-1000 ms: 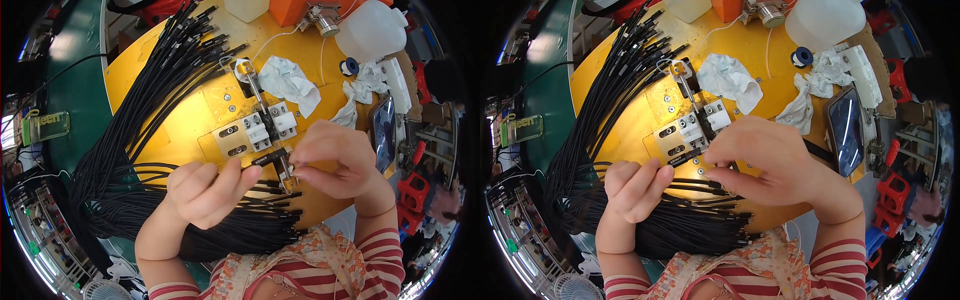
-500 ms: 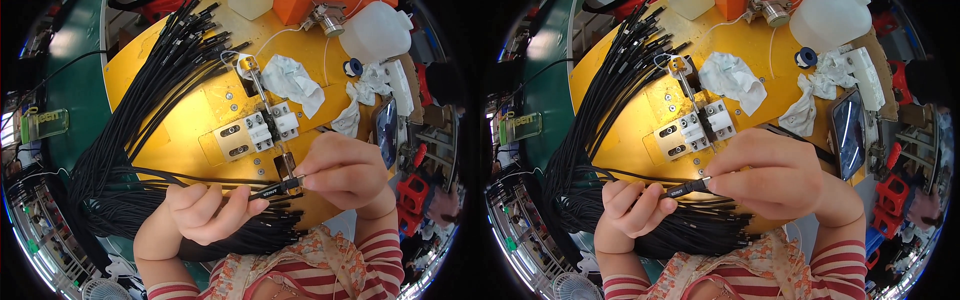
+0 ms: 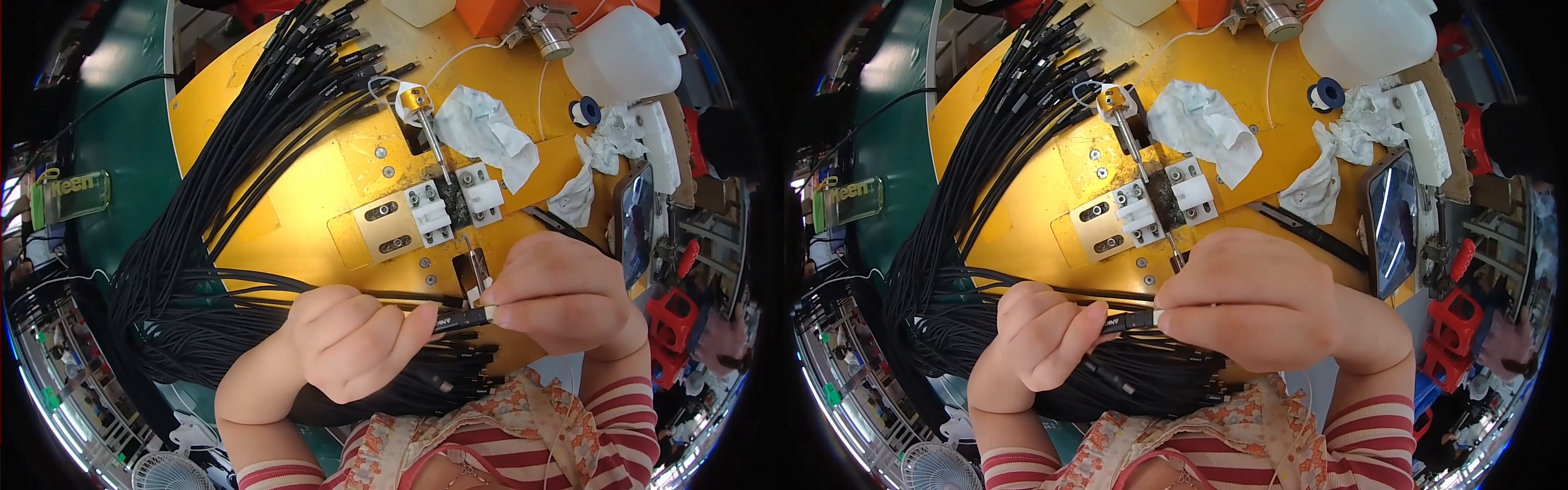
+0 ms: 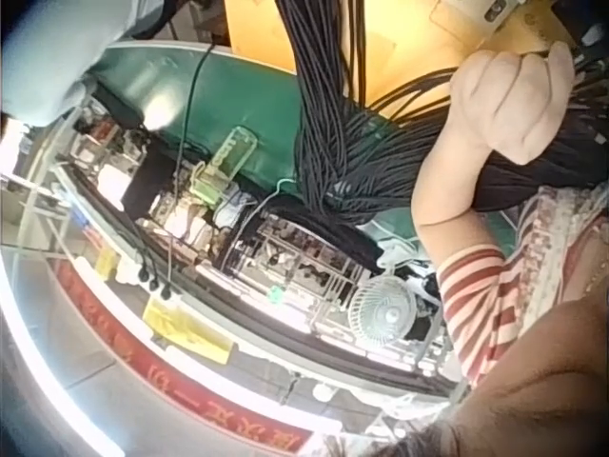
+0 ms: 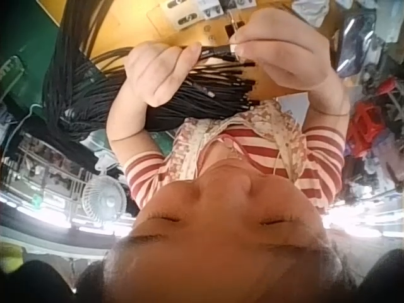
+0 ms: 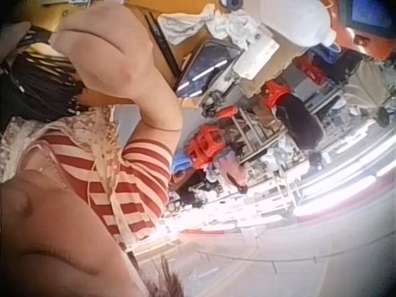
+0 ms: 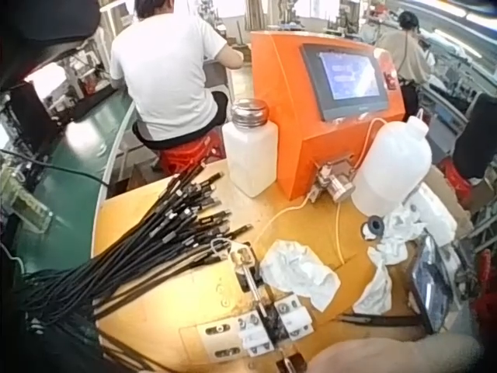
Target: Assembling and testing cable connectors using a specialized machine at a factory workbench.
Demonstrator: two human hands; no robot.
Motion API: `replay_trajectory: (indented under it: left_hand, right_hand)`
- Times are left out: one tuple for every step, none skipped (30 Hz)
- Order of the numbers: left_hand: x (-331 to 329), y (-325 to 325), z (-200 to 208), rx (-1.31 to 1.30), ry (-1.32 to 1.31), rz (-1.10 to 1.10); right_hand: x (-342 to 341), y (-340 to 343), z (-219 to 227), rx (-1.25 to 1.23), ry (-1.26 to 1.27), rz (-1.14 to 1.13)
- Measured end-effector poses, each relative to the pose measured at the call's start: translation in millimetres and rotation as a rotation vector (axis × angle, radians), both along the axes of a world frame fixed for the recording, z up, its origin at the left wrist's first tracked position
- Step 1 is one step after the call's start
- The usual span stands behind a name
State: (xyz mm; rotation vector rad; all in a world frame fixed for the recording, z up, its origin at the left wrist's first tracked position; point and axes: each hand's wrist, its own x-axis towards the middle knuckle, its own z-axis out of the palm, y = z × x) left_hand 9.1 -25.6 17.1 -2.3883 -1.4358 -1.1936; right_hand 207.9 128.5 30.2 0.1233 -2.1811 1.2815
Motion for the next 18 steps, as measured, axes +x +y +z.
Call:
replay_trajectory:
  left_hand:
    - [0.5,-0.4,-1.1,-0.006,-0.016,-0.014]
    - [0.8,-0.3,-1.6,-0.01,-0.033,-0.03]
    - [0.4,-0.4,-1.4,-0.009,-0.033,-0.031]
    - [-0.3,-0.6,-1.0,-0.064,-0.066,-0.059]
    - [-0.7,-0.9,-0.6,-0.119,-0.099,-0.088]
    - [-0.3,-0.2,-0.5,-0.117,-0.098,-0.088]
    - [0.6,1.2,-0.5,-0.128,-0.147,-0.097]
    - [1.6,1.9,-0.6,-0.138,-0.194,-0.106]
    - [3.2,1.1,-1.7,-0.137,-0.193,-0.105]
    - [5.1,-0.5,-3.8,-0.154,-0.227,-0.094]
    - [6.4,-1.4,-4.7,-0.17,-0.262,-0.086]
    - [7.1,-1.9,-4.6,-0.168,-0.261,-0.088]
    - [7.8,-2.3,-4.4,-0.177,-0.287,-0.093]
    - [8.2,-2.5,-4.0,-0.186,-0.313,-0.098]
    - [8.3,-2.5,-3.0,-0.185,-0.313,-0.1]
    - [8.1,-2.5,-1.5,-0.186,-0.295,-0.098]
    - [7.9,-2.3,-0.8,-0.188,-0.277,-0.095]
    - [8.3,-2.6,-0.9,-0.188,-0.278,-0.095]
  right_hand:
    - [-0.7,-2.0,-0.7,0.0,0.0,0.002]
    - [-0.9,-4.0,-0.9,-0.069,-0.058,0.019]
    - [-1.3,-5.5,-1.4,-0.137,-0.117,0.037]
    - [-2.0,-6.8,-3.0,-0.136,-0.117,0.036]
    - [-2.8,-8.3,-5.0,-0.164,-0.107,0.047]
    - [-3.3,-9.2,-6.1,-0.192,-0.097,0.058]
    - [-3.5,-9.5,-6.0,-0.19,-0.097,0.058]
    - [-4.0,-9.7,-6.2,-0.201,-0.095,0.073]
    - [-4.3,-10.0,-6.4,-0.211,-0.092,0.087]
    - [-4.6,-10.7,-6.6,-0.21,-0.091,0.088]
    - [-4.4,-11.4,-6.3,-0.214,-0.09,0.091]
    - [-4.3,-12.2,-6.1,-0.219,-0.088,0.094]
    - [-4.3,-13.2,-5.9,-0.217,-0.088,0.092]
    - [-4.4,-14.3,-5.6,-0.239,-0.081,0.1]
    - [-4.2,-15.1,-5.3,-0.26,-0.075,0.107]
    - [-3.7,-15.8,-5.2,-0.26,-0.075,0.105]
    - [-3.8,-16.0,-5.5,-0.224,-0.084,0.076]
    - [-3.9,-15.9,-6.1,-0.188,-0.093,0.047]
